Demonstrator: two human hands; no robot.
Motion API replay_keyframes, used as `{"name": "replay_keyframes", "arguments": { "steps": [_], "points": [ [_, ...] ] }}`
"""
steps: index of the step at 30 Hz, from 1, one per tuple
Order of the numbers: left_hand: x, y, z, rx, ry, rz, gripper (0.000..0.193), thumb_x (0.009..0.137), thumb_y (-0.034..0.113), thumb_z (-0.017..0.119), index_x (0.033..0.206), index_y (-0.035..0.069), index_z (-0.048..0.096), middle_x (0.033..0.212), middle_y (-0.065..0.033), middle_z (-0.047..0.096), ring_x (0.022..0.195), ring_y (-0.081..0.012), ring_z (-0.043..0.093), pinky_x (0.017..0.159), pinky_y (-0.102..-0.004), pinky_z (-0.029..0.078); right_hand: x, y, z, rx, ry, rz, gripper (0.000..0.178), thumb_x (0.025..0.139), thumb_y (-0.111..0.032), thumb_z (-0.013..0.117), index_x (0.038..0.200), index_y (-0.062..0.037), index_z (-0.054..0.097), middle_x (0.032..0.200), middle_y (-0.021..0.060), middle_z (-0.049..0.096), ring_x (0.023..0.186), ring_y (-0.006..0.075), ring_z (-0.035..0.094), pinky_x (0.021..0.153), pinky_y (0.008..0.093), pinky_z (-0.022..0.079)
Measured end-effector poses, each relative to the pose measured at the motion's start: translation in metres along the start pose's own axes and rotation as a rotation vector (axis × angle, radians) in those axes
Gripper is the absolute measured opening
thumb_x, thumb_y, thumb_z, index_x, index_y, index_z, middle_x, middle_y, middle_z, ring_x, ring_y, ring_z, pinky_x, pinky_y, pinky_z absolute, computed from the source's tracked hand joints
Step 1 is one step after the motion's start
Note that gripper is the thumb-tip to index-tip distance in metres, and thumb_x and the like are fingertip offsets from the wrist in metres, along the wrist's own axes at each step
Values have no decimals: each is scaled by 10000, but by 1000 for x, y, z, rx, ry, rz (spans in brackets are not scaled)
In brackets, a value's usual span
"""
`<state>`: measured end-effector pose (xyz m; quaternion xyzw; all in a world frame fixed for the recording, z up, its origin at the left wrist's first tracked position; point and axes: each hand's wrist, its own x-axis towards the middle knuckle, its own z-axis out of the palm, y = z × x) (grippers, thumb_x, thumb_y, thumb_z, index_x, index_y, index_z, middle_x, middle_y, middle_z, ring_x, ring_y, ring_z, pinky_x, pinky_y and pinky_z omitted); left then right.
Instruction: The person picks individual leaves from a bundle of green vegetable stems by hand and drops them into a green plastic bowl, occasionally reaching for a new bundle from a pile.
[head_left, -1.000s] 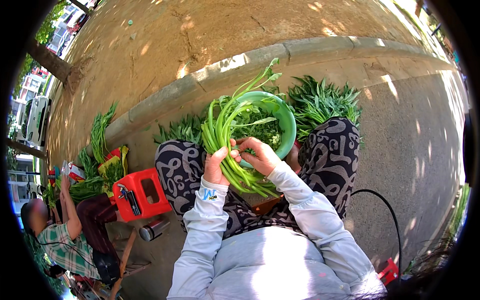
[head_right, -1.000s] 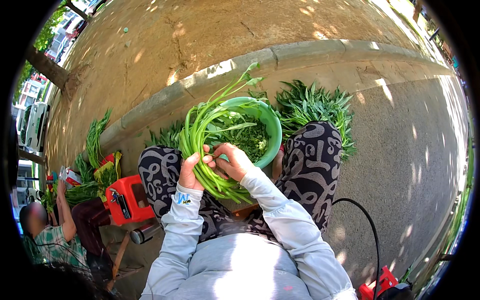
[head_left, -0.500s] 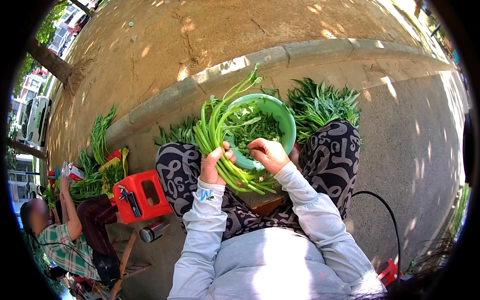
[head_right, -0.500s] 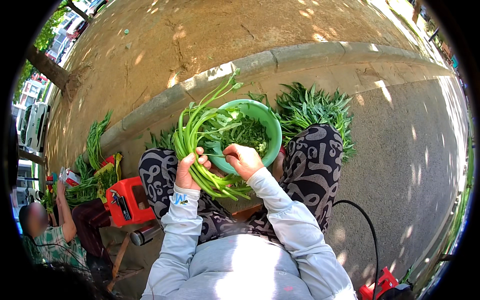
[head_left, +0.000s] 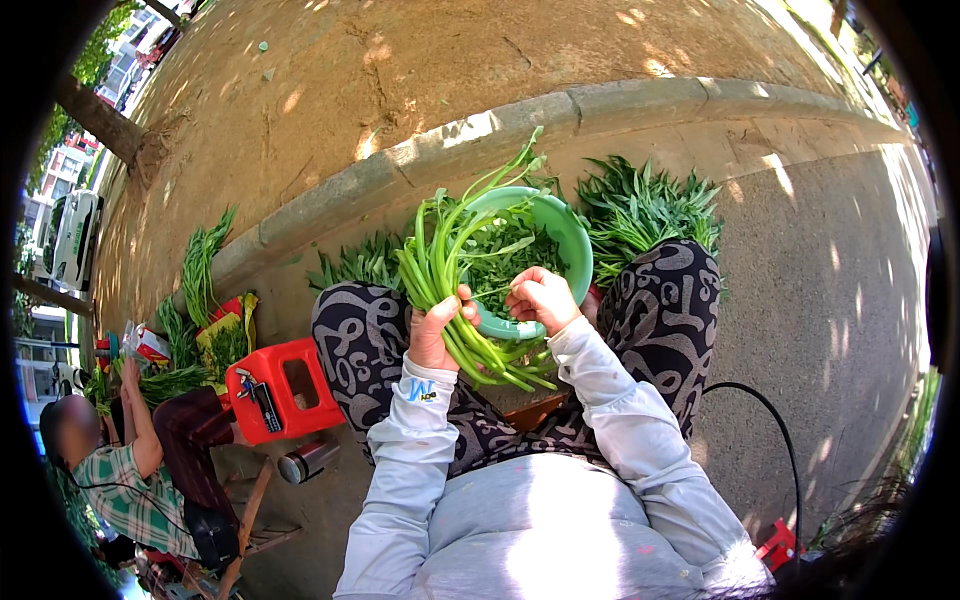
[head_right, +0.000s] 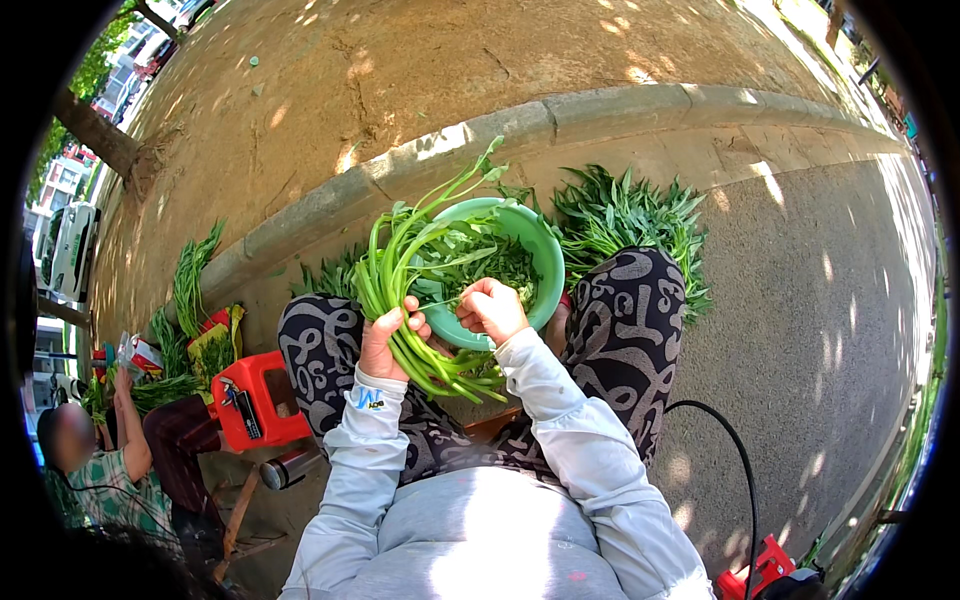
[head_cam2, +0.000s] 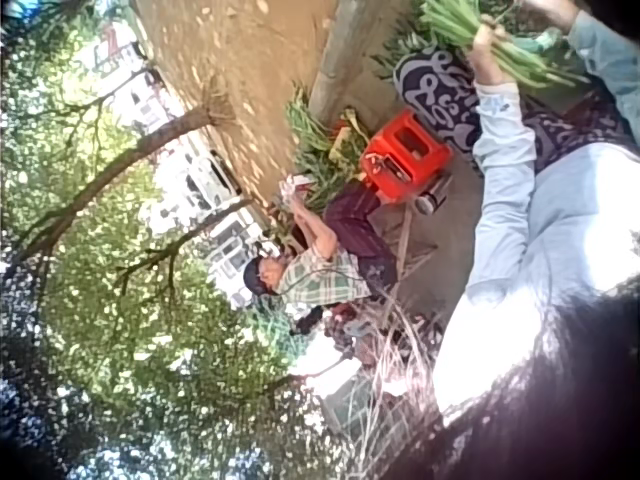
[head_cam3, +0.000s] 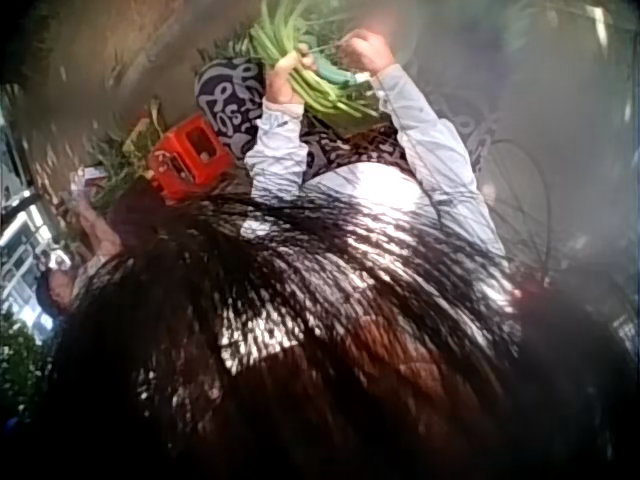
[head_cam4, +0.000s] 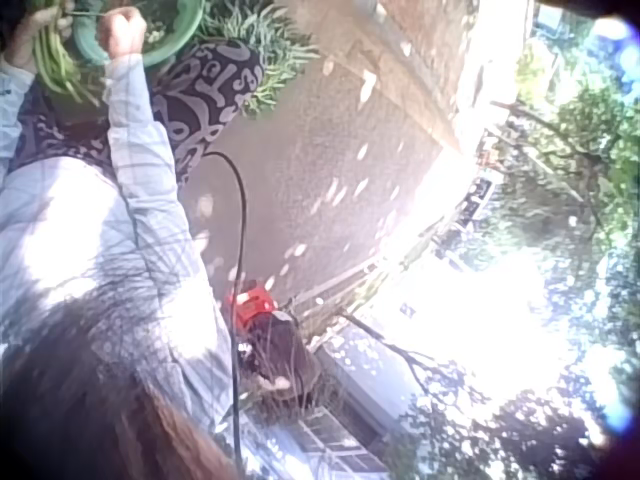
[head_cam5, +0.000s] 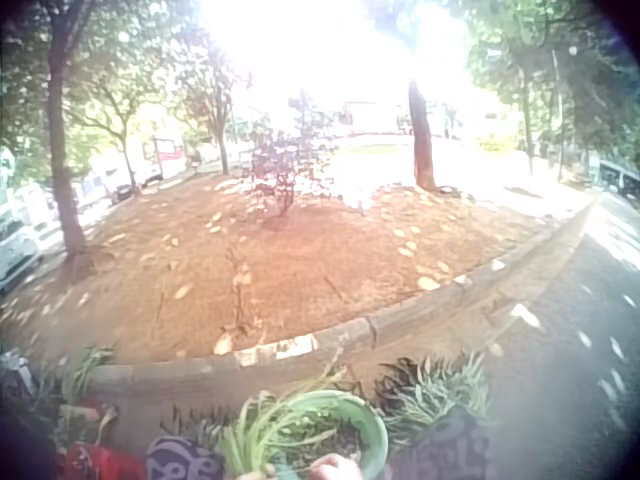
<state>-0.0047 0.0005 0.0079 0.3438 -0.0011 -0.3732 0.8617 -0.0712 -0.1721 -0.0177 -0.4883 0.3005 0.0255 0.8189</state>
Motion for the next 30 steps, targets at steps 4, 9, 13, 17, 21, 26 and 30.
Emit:
{"name": "replay_keyframes", "arguments": {
  "steps": [4,9,13,17,21,26,30],
  "points": [
    [-2,1,3,-17,-2,16,337,826,80,563,1151,84,471,959,-51,541,772,-136,507,710,-308,472,6,3,-10,201,150,53,216,768,-144,573,937,-14,538,738,63,612,564,130,576,524,251,484],
    [-2,3,4,-51,-42,11,334,839,66,537,1165,89,467,957,-51,536,775,-135,503,721,-308,472,3,6,-3,-183,195,-270,274,737,-93,633,981,-1,548,786,50,596,638,165,598,602,263,496],
    [-2,3,5,-43,-47,15,331,845,69,529,1169,86,465,961,-51,534,779,-135,503,729,-306,474,2,9,2,-446,103,-431,252,765,-90,610,996,11,606,837,60,618,792,167,593,764,295,484],
    [-1,2,2,-45,-42,12,322,844,80,537,1158,82,466,963,-52,532,780,-136,504,733,-304,478,-6,5,8,-299,-165,-292,256,787,-72,596,1026,18,610,887,86,648,757,119,580,729,261,480],
    [0,1,1,-45,-32,12,308,843,88,543,1142,78,468,960,-48,531,780,-138,506,731,-305,482,-8,5,11,-248,-255,-213,238,771,-58,602,992,29,612,822,78,645,708,112,584,670,244,480],
    [-1,1,5,-1,-22,28,300,841,98,549,1130,76,468,956,-46,528,784,-143,506,729,-309,485,-7,4,10,-368,-176,-247,206,744,-74,601,918,35,609,736,62,630,652,117,578,625,253,478],
    [-2,-1,7,-38,15,-4,283,813,48,564,1090,87,521,933,-64,575,762,-154,536,682,-280,473,-6,0,9,-171,-119,-134,182,732,-92,592,872,24,596,711,63,620,622,125,573,599,251,472]
  ]
}}
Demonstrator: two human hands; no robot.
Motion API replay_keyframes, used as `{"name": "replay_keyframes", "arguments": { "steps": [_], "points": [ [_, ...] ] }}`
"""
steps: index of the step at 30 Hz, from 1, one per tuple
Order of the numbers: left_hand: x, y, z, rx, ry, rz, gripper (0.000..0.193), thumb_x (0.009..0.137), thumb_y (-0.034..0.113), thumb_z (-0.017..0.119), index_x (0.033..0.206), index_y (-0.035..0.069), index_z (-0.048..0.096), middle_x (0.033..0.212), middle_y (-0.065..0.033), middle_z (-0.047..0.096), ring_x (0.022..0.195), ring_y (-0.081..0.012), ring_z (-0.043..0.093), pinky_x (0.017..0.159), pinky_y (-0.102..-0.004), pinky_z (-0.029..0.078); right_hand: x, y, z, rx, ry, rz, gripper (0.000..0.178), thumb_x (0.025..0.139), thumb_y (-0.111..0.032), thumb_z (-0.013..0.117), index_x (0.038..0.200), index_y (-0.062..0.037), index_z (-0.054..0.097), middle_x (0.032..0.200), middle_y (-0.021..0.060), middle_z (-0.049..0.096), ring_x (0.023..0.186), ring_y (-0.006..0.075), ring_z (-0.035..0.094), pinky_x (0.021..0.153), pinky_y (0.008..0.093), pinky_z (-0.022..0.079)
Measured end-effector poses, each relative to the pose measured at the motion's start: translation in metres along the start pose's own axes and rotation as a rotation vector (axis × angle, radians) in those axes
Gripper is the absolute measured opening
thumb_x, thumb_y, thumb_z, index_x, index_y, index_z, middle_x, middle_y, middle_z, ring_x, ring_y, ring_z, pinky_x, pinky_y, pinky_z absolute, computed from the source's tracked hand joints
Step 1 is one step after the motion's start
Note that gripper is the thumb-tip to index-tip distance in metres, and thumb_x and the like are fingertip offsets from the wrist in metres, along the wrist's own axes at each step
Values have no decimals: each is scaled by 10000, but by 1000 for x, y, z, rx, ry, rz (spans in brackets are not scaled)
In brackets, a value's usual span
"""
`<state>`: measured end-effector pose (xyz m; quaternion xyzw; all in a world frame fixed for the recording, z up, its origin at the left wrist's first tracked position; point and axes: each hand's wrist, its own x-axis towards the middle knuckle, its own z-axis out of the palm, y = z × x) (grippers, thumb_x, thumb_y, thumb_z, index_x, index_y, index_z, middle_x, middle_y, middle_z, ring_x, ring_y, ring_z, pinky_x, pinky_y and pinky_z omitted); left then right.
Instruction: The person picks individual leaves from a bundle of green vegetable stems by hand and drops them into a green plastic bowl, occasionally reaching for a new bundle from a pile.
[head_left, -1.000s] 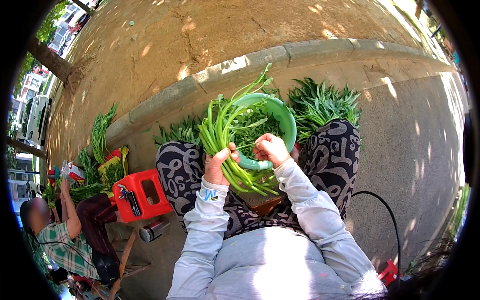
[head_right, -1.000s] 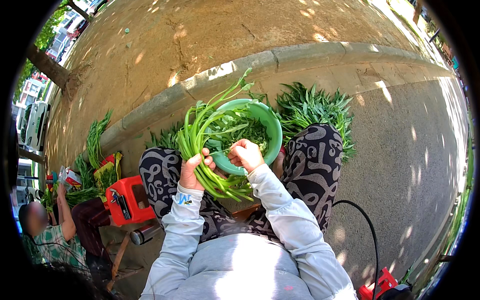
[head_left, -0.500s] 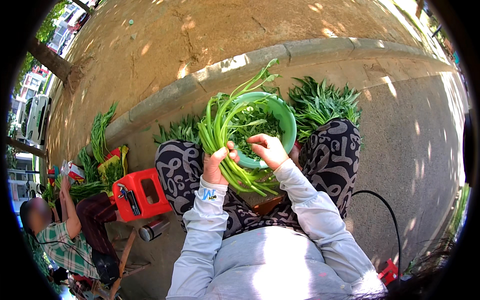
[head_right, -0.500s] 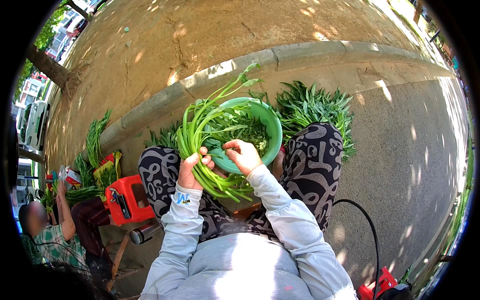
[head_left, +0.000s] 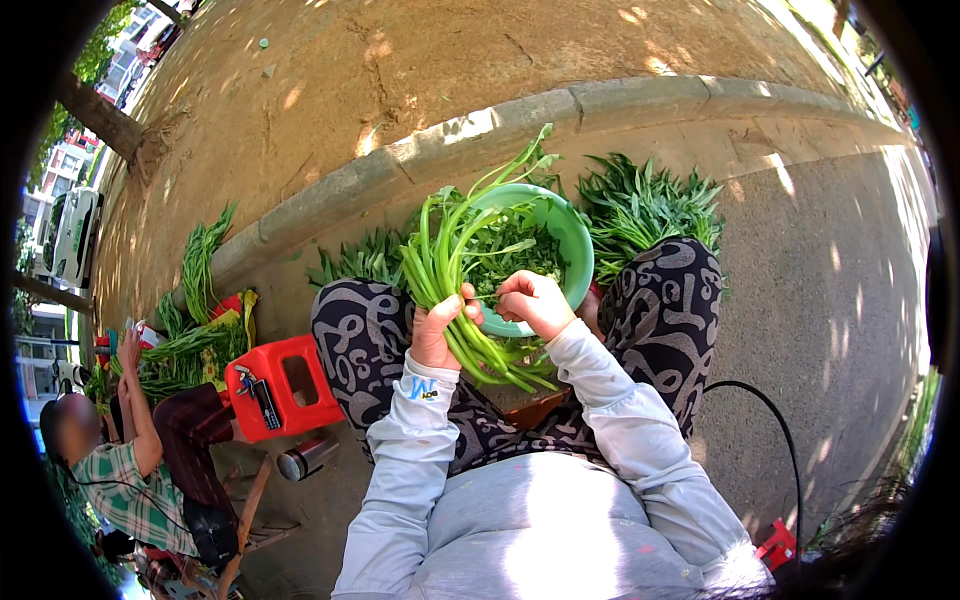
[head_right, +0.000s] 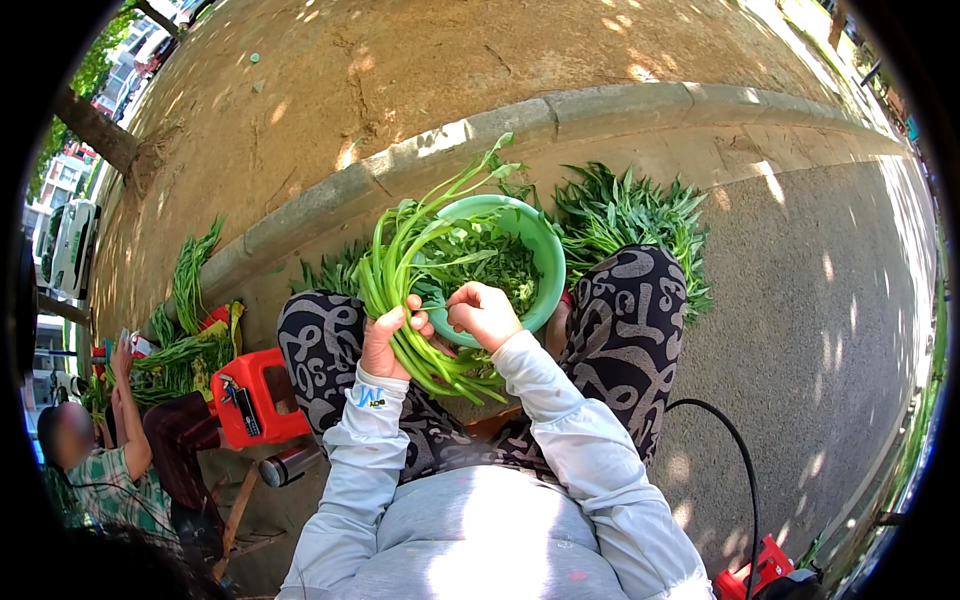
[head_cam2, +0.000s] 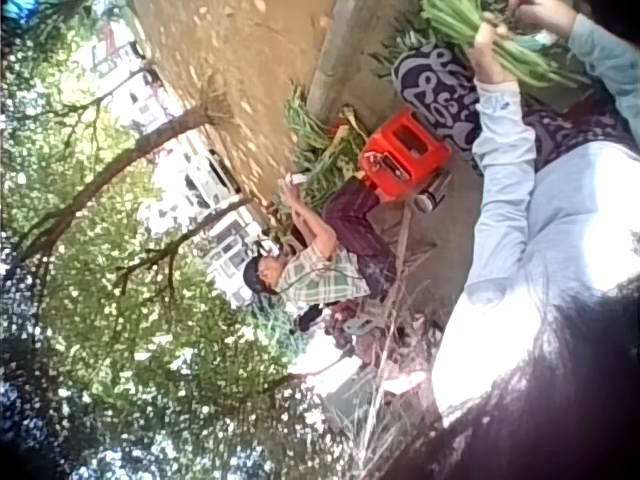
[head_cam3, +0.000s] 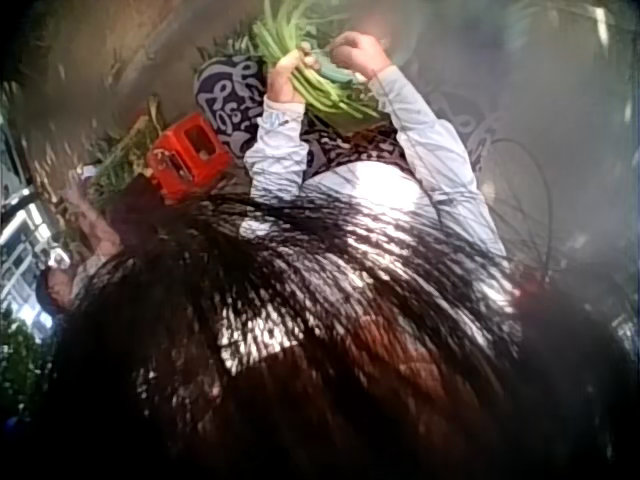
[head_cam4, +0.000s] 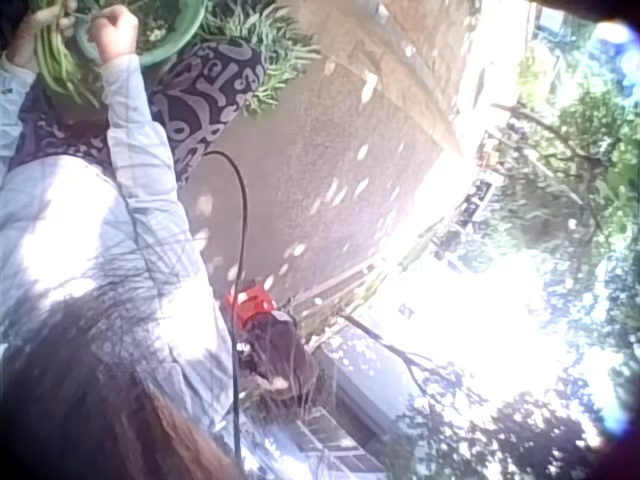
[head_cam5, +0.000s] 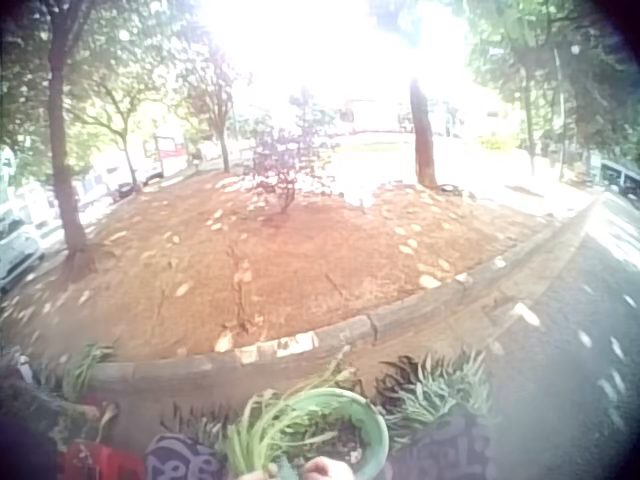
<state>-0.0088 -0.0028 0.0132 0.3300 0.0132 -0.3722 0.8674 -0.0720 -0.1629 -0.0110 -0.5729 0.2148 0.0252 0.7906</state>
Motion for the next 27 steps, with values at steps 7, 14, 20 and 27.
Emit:
{"name": "replay_keyframes", "arguments": {
  "steps": [7,14,20,27],
  "points": [
    [4,-10,-16,83,-38,-58,214,851,148,535,1037,44,509,838,-52,511,744,-177,517,623,-512,560,2,0,-3,218,90,193,167,728,-123,587,862,-24,585,718,64,624,589,134,580,564,254,480],
    [3,-13,-16,151,-28,-67,219,849,147,538,1034,34,510,844,-62,513,747,-180,522,615,-515,560,3,8,-6,307,127,208,167,751,-139,570,890,-47,574,712,51,618,578,129,583,539,251,485],
    [3,-11,-19,61,-51,-48,211,849,133,525,1037,43,492,870,-56,506,760,-193,524,635,-535,551,6,10,-14,340,261,136,178,758,-119,601,910,-35,562,752,53,617,574,132,597,498,241,477],
    [2,-7,-11,72,-42,-27,214,854,121,520,1051,43,494,900,-52,512,770,-191,523,627,-510,559,1,2,-4,-110,95,-104,195,771,-70,613,940,28,622,813,49,633,724,100,569,696,235,464]
  ]
}}
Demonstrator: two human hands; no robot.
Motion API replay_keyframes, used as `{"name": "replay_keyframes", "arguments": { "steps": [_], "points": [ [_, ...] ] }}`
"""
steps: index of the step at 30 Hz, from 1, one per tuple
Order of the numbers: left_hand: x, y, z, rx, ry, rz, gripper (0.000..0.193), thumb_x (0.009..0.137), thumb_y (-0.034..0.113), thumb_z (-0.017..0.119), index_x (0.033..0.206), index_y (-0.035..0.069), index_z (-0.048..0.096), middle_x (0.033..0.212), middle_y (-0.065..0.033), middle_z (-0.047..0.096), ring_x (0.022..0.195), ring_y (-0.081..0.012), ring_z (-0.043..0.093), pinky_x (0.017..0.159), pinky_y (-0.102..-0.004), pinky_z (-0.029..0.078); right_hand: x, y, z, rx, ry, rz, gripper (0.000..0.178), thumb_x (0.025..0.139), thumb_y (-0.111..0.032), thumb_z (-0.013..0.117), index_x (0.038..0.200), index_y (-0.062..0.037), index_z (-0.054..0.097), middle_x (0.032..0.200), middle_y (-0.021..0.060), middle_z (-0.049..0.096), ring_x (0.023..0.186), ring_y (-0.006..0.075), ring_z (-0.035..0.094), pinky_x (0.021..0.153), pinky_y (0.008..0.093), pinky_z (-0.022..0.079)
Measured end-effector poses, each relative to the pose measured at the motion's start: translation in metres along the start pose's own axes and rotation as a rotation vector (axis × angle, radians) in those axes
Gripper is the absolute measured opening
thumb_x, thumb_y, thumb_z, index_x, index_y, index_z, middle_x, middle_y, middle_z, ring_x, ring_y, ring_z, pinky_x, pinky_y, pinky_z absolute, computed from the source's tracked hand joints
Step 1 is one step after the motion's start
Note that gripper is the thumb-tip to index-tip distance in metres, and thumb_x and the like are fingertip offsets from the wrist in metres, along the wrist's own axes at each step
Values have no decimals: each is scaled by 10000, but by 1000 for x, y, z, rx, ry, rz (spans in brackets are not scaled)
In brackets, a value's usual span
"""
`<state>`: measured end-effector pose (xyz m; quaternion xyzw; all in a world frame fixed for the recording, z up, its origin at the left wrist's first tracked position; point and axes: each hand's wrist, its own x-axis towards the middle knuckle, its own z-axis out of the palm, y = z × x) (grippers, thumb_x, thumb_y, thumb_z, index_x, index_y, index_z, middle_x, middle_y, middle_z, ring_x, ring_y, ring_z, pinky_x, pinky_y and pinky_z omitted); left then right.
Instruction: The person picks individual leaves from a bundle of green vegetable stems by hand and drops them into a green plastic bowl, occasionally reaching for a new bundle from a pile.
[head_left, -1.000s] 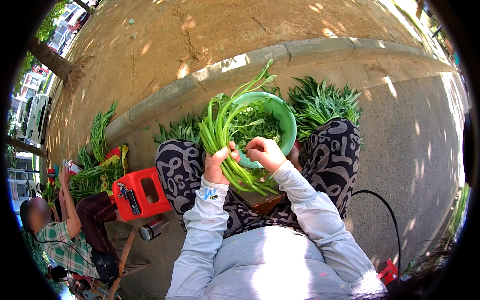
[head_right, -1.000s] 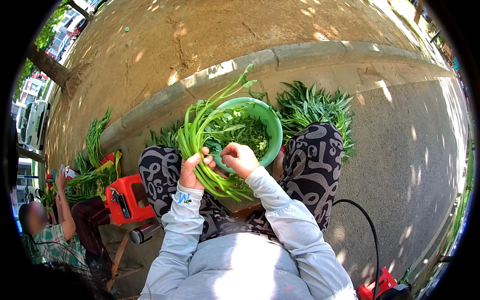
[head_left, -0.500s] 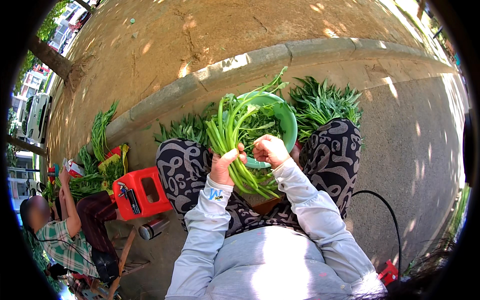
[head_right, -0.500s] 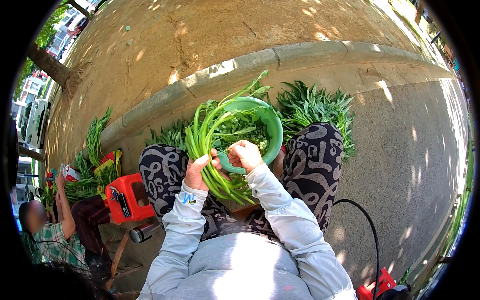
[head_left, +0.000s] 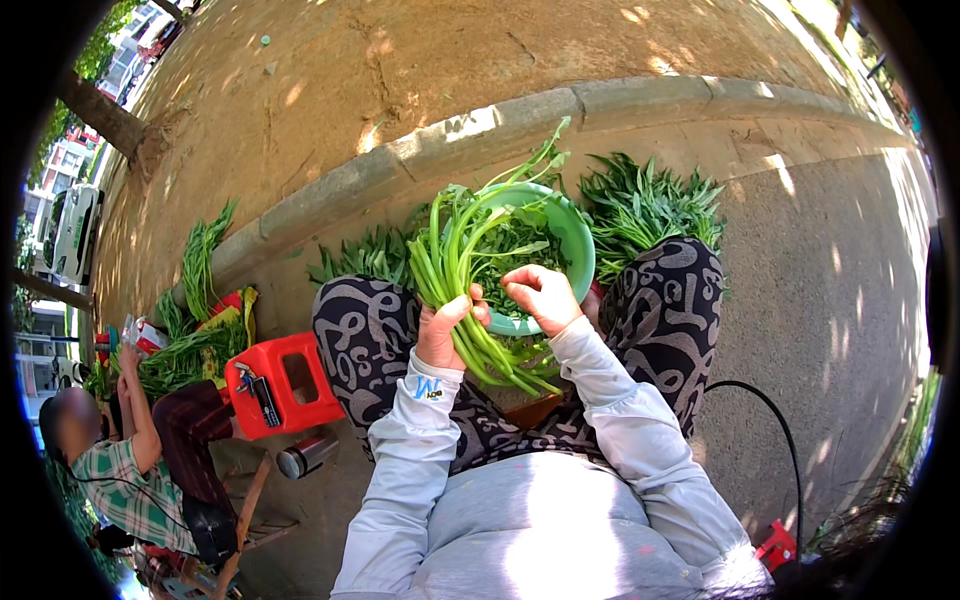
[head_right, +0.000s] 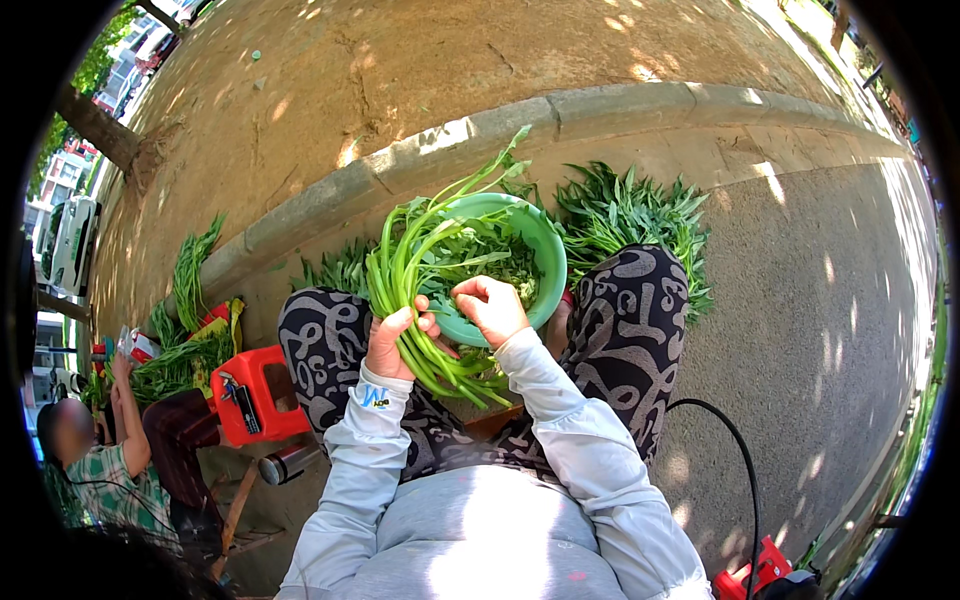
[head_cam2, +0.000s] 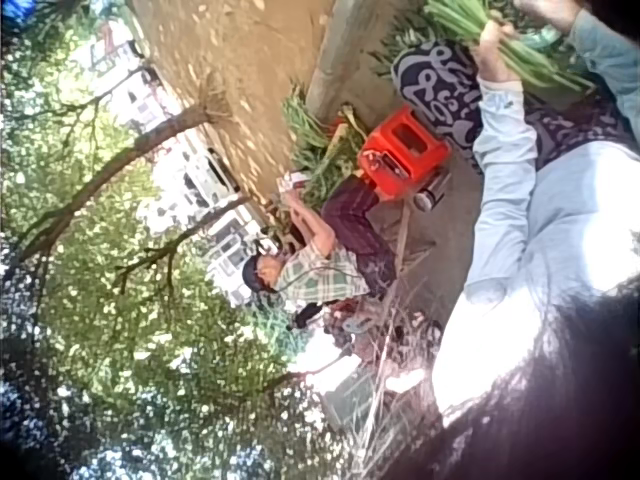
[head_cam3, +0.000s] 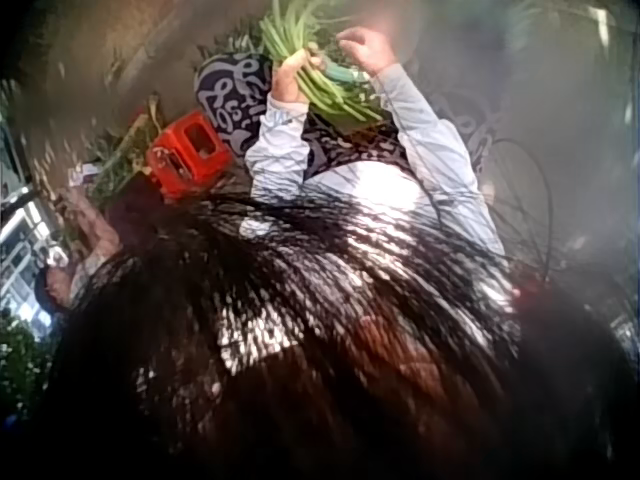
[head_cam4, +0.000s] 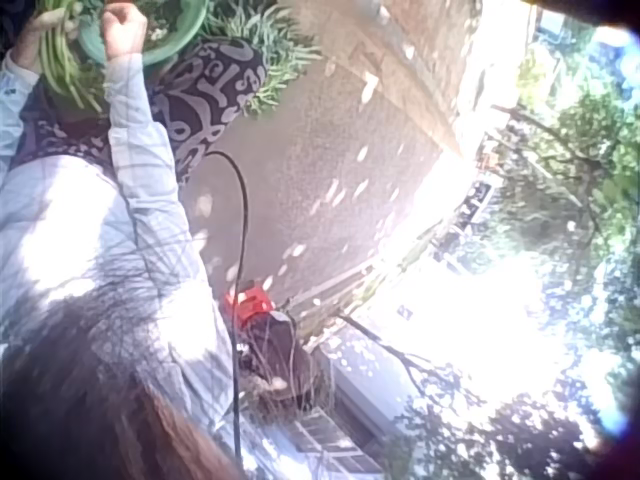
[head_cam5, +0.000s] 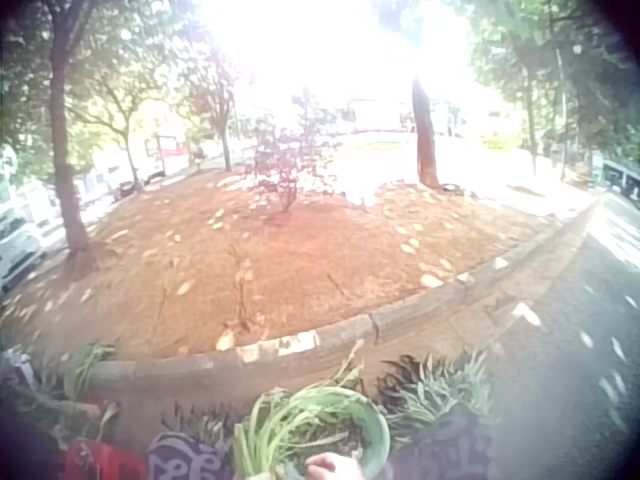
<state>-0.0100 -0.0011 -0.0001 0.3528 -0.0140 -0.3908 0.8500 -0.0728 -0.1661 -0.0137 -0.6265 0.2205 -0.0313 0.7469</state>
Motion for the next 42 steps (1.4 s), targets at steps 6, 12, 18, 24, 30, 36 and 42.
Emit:
{"name": "replay_keyframes", "arguments": {
  "steps": [6,12,18,24,30,36,42],
  "points": [
    [1,-1,-4,-12,9,10,214,857,121,517,1054,40,498,897,-51,514,771,-188,524,641,-467,566,-6,-11,4,30,-194,-35,195,777,-67,589,944,22,632,794,54,636,700,102,574,667,241,475],
    [2,-2,0,13,22,21,200,855,124,519,1035,37,511,879,-53,521,766,-190,524,620,-479,571,-5,-6,4,36,-194,-17,161,770,-70,572,890,31,611,757,48,619,653,93,566,612,238,473],
    [0,-5,-4,-50,22,-61,258,820,59,558,1076,75,526,916,-61,562,749,-174,543,653,-354,510,-3,0,7,-19,-118,-14,147,770,-87,550,856,28,583,734,48,604,601,108,566,561,244,473],
    [-2,-2,9,-71,30,-53,308,803,33,584,1101,96,532,938,-65,585,752,-163,557,675,-279,486,-1,0,4,158,-38,122,153,767,-96,561,876,11,569,734,53,592,586,121,564,552,252,478],
    [-2,-2,8,-80,32,-52,304,806,23,579,1098,96,538,940,-65,588,753,-163,561,680,-281,493,2,13,2,-157,188,-166,179,763,-106,625,878,22,574,757,58,601,631,125,573,596,257,479],
    [0,-5,-3,-20,24,-35,207,843,90,533,1046,45,537,854,-73,560,732,-182,556,632,-408,549,-6,-15,2,61,-191,-23,185,791,-105,618,909,38,616,833,67,639,720,113,595,668,249,483],
    [2,-8,-5,28,27,-9,224,857,122,517,1051,11,535,815,-86,554,714,-199,572,603,-468,579,-5,-2,4,134,-251,-12,156,789,-77,605,902,32,609,784,53,625,688,92,575,637,232,474]
  ]
}}
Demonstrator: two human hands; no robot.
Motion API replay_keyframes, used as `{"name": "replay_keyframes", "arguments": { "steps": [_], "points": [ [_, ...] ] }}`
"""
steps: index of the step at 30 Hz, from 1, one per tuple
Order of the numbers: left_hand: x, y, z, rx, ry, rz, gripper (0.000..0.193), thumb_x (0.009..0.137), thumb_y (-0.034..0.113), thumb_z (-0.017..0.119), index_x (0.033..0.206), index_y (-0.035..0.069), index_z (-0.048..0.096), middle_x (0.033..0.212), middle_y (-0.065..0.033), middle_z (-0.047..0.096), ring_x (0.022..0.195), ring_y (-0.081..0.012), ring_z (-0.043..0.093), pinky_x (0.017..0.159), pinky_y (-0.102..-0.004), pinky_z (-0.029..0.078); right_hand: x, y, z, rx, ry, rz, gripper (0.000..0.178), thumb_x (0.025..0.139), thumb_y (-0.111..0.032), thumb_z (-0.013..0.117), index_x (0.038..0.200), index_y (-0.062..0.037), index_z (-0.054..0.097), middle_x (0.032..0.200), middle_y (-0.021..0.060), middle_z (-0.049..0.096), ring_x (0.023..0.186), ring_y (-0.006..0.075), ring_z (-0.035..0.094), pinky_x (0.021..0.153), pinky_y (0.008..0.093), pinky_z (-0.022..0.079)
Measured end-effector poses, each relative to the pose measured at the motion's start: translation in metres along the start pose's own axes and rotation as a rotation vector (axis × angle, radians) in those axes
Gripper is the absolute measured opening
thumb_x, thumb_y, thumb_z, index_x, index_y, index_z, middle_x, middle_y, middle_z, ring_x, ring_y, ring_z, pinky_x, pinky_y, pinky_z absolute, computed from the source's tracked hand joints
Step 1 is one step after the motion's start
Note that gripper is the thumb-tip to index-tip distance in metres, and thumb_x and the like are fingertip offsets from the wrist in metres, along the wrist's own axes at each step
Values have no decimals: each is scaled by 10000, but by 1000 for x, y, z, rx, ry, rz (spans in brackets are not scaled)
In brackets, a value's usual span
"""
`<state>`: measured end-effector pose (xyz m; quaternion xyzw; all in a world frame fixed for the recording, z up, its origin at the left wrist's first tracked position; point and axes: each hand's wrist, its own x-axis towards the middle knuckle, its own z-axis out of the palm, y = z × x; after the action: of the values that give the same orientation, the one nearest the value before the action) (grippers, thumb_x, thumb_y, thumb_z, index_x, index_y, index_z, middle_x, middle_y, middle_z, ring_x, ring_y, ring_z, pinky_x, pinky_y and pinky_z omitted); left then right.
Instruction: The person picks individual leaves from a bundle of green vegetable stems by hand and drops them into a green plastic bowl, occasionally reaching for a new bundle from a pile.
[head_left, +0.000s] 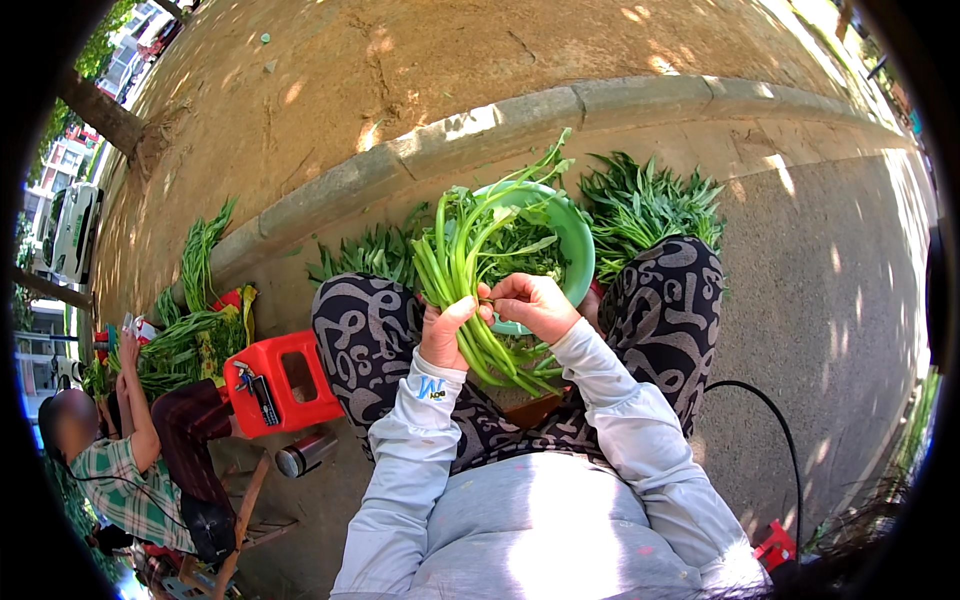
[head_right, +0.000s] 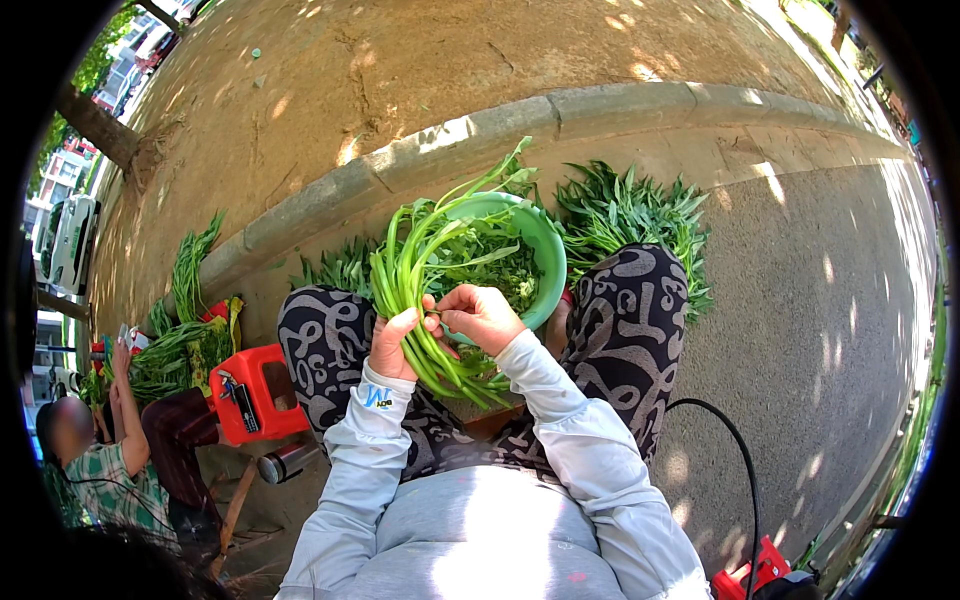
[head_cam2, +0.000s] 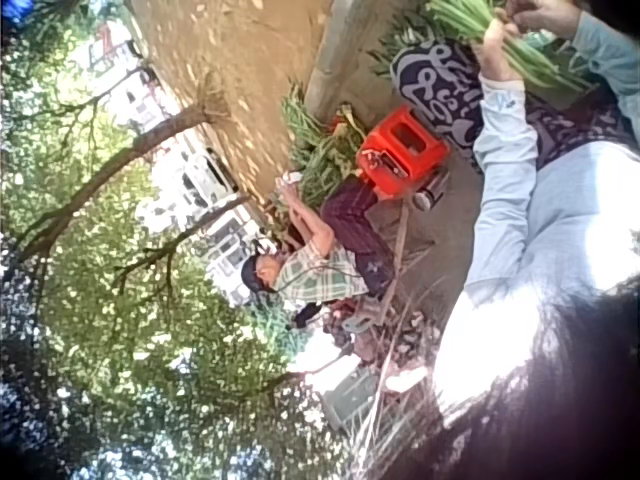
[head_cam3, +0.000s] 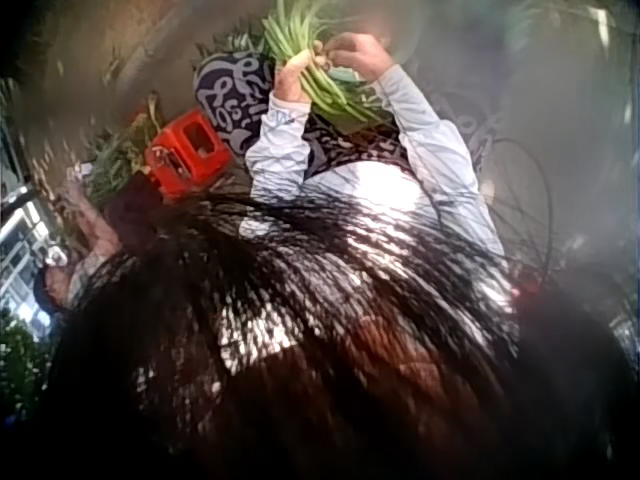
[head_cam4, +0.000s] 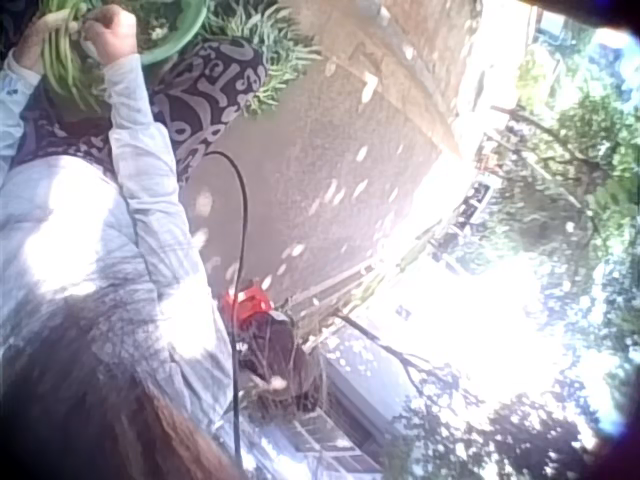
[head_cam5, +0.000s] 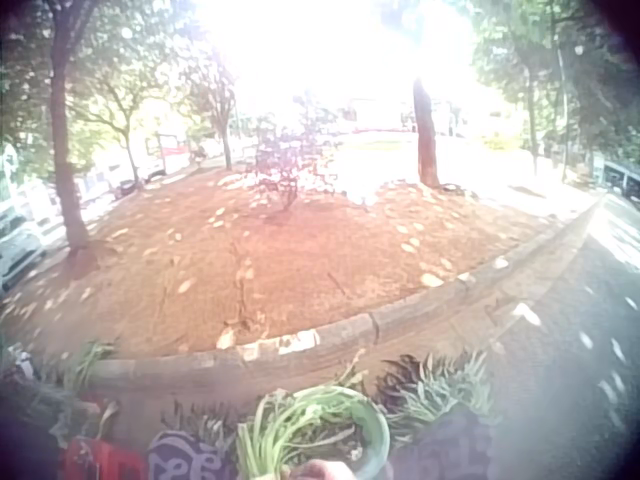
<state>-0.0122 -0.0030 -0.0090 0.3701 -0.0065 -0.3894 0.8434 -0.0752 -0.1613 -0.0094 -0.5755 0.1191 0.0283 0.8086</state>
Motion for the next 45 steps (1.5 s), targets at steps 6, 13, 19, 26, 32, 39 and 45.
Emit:
{"name": "replay_keyframes", "arguments": {
  "steps": [6,13,19,26,32,39,45],
  "points": [
    [-2,3,7,-1,-4,-4,323,842,95,525,1153,7,508,913,-107,582,732,-200,587,590,-474,585,-1,-6,3,-35,65,-5,130,758,-55,592,858,28,594,722,34,598,636,83,545,590,225,454],
    [-3,4,14,17,0,1,368,826,78,533,1184,7,487,1022,-105,582,750,-184,589,574,-459,589,2,-3,-2,96,107,88,118,763,-50,590,871,-3,578,747,34,604,638,88,566,598,217,464],
    [-4,4,15,69,0,7,385,826,82,532,1199,7,477,1061,-113,572,763,-175,589,564,-434,589,1,-10,-1,232,175,243,140,731,-77,595,862,-28,584,733,45,609,606,103,569,571,230,471],
    [-5,4,16,5,46,3,402,807,48,551,1203,65,491,1091,-121,580,747,-166,589,627,-330,532,-1,-12,-3,218,325,130,177,774,-155,625,904,-47,574,820,48,629,656,121,598,590,236,481],
    [-2,1,13,94,38,28,393,833,86,521,1216,4,482,1049,-90,584,775,-155,587,571,-389,586,0,-11,-2,179,239,139,243,804,-216,634,955,-29,606,866,32,628,694,105,588,615,237,468],
    [-3,3,19,113,71,62,394,808,54,538,1199,27,501,1072,-105,599,765,-150,591,648,-300,544,-3,-14,3,3,113,-24,166,804,-97,626,914,26,602,830,34,628,727,79,590,657,214,478],
    [-2,3,20,102,52,63,423,798,3,556,1211,63,492,1096,-123,597,808,-166,600,733,-289,506,-3,-12,9,-95,144,-114,111,784,25,577,891,53,584,786,49,628,693,86,610,638,192,482]
  ]
}}
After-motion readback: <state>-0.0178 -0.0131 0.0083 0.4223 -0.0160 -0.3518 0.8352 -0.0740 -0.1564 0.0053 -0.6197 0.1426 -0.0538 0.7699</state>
